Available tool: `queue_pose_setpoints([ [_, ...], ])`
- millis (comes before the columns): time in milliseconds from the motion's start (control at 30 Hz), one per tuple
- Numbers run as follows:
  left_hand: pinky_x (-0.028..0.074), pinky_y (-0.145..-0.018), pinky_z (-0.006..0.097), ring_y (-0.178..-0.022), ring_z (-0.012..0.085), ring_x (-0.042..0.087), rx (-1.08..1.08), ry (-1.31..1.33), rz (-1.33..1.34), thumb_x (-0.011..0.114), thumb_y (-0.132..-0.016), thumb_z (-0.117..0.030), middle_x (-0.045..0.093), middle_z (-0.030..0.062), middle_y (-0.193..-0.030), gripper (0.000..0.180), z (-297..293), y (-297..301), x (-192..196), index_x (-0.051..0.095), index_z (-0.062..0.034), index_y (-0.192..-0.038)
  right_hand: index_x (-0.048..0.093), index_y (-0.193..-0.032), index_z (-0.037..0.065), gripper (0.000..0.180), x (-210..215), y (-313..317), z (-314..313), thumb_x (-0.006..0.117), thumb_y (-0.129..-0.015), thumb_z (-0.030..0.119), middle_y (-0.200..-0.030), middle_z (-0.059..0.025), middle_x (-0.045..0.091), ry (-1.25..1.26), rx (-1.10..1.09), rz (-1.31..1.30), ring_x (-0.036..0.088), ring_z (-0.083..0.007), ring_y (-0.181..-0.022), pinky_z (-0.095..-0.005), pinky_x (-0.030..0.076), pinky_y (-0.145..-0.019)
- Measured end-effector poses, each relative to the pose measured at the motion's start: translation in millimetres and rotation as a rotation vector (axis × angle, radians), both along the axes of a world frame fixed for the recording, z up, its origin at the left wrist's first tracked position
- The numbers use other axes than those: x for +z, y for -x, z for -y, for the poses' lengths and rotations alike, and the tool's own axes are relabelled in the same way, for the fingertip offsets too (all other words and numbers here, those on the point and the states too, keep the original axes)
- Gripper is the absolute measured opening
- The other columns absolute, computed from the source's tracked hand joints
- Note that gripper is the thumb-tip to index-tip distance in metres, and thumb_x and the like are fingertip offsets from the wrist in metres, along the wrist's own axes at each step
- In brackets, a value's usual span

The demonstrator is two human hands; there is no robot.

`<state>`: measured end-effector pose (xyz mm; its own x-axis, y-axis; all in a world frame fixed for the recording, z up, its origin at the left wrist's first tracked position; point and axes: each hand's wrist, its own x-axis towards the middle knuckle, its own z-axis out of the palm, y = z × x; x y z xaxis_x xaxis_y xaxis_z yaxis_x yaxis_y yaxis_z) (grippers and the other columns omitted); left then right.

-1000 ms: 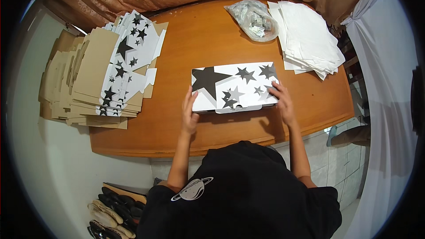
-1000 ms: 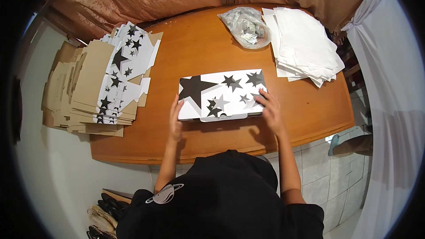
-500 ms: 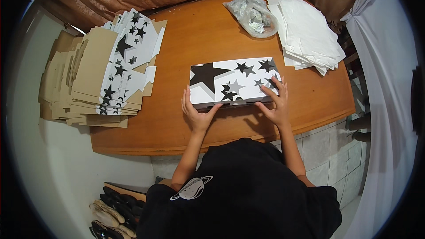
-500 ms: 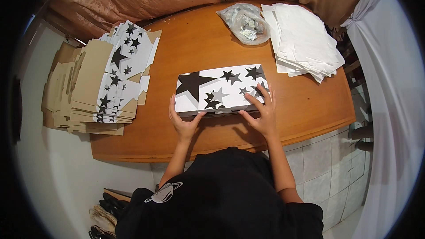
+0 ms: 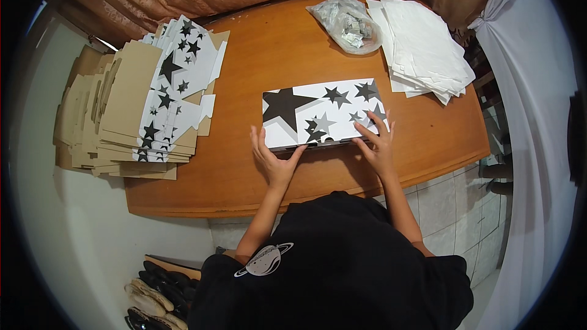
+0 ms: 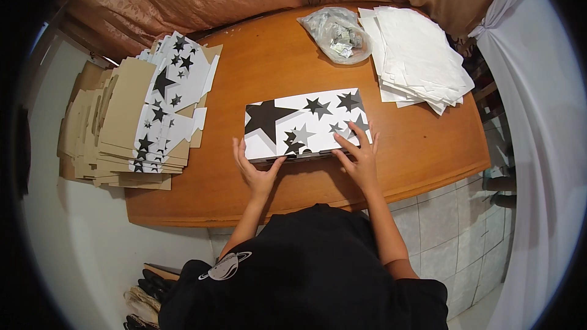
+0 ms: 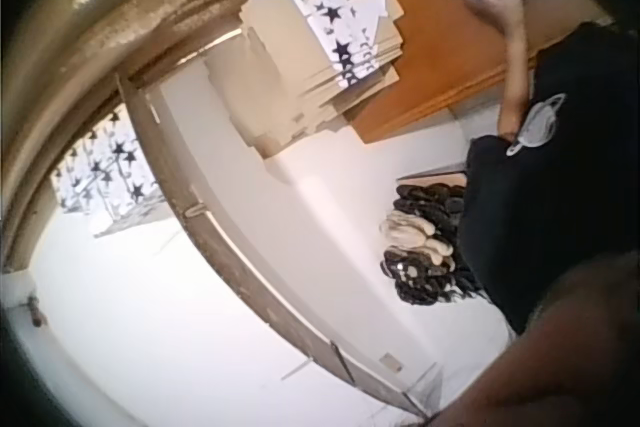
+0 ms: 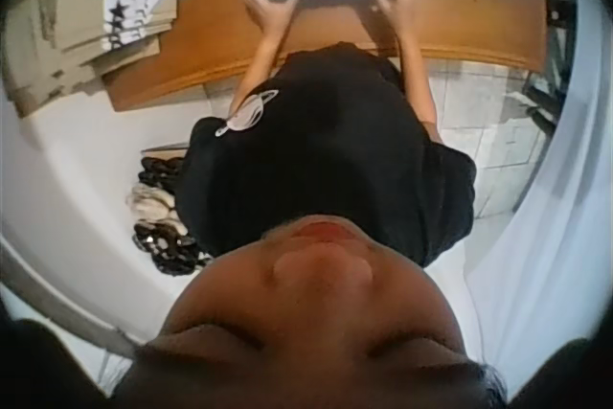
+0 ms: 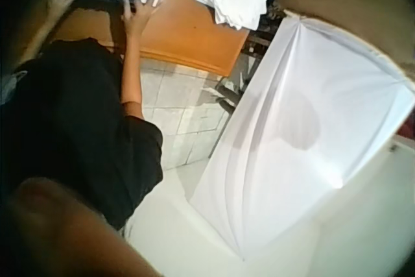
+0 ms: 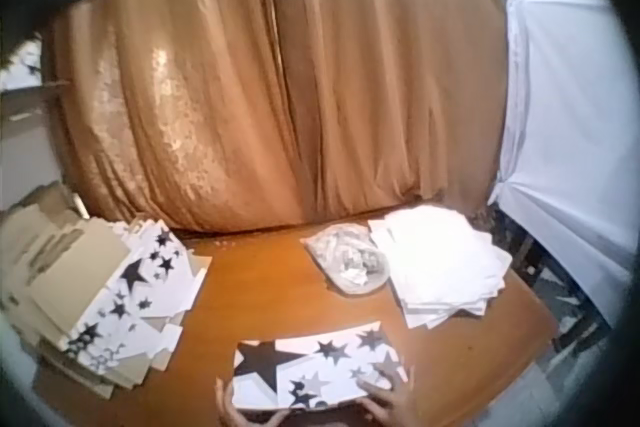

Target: Fold a shoe box, place tissue paper and a packet inside, and stack the box.

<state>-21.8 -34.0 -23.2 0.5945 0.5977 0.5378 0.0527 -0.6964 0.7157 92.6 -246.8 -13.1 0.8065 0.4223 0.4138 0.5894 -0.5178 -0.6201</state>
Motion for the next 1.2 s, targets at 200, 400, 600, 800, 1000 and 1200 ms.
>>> queue_pose_setpoints([
  [200, 0.013, -0.105, 0.055, -0.131, 0.0366, 0.017, 0.018, -0.441, -0.013, 0.078, -0.064, -0.033, 0.034, 0.0133, -0.136, 0.051, 1.0, 7.6, -14.6, 0.058, -0.0160, -0.107, 0.067, -0.104, 0.020, 0.033, 1.9, -1.2, -1.6, 0.071, -0.072, 0.017, -0.128, -0.0072, 0.046, -0.027, 0.016, -0.021, 0.024, -0.0365, -0.130, -0.0554, 0.010, -0.105],
  [400, -0.003, -0.104, 0.058, -0.135, 0.0322, 0.012, -0.113, -0.620, -0.052, 0.071, -0.069, -0.036, 0.043, 0.0007, -0.135, 0.015, 3.0, -3.0, -18.2, 0.068, -0.0283, -0.081, 0.066, -0.106, 0.023, 0.034, -1.0, -5.7, -0.3, 0.070, -0.073, 0.023, -0.129, -0.0071, 0.045, -0.098, 0.050, -0.043, 0.027, -0.0375, -0.128, -0.0612, 0.011, -0.101],
  [600, -0.011, -0.099, 0.064, -0.135, 0.0317, 0.011, -0.134, -0.531, -0.125, 0.070, -0.071, -0.035, 0.042, 0.0011, -0.135, 0.016, 18.1, -1.5, -16.5, 0.066, -0.0235, -0.081, 0.065, -0.107, 0.023, 0.034, -6.7, -2.1, 3.1, 0.070, -0.073, 0.024, -0.129, -0.0076, 0.044, -0.061, 0.052, -0.028, 0.024, -0.0379, -0.129, -0.0614, 0.011, -0.101],
  [800, -0.014, -0.098, 0.063, -0.134, 0.0348, 0.012, -0.155, -0.418, -0.174, 0.070, -0.071, -0.035, 0.042, 0.0035, -0.134, 0.018, 23.6, 1.0, -17.3, 0.066, -0.0219, -0.082, 0.067, -0.105, 0.020, 0.033, 0.1, 0.9, 0.4, 0.070, -0.073, 0.018, -0.129, -0.0098, 0.045, -0.018, 0.019, -0.045, 0.024, -0.0368, -0.130, -0.0549, 0.008, -0.105],
  [1000, -0.014, -0.100, 0.060, -0.133, 0.0350, 0.018, -0.172, -0.431, -0.162, 0.070, -0.072, -0.032, 0.045, 0.0026, -0.131, 0.016, 19.9, 1.8, -16.5, 0.066, -0.0241, -0.085, 0.065, -0.107, 0.026, 0.035, -2.4, -1.0, 0.8, 0.071, -0.072, 0.026, -0.132, -0.0075, 0.042, -0.007, 0.014, -0.040, 0.019, -0.0418, -0.131, -0.0653, 0.008, -0.099],
  [1200, -0.008, -0.103, 0.059, -0.133, 0.0325, 0.020, -0.225, -0.506, -0.144, 0.068, -0.072, -0.023, 0.045, 0.0035, -0.129, 0.026, 10.3, 13.0, -23.6, 0.065, -0.0196, -0.098, 0.065, -0.106, 0.029, 0.034, -2.9, 0.0, 1.7, 0.071, -0.073, 0.028, -0.135, -0.0062, 0.039, 0.001, 0.010, -0.004, 0.017, -0.0431, -0.131, -0.0679, 0.005, -0.098],
])
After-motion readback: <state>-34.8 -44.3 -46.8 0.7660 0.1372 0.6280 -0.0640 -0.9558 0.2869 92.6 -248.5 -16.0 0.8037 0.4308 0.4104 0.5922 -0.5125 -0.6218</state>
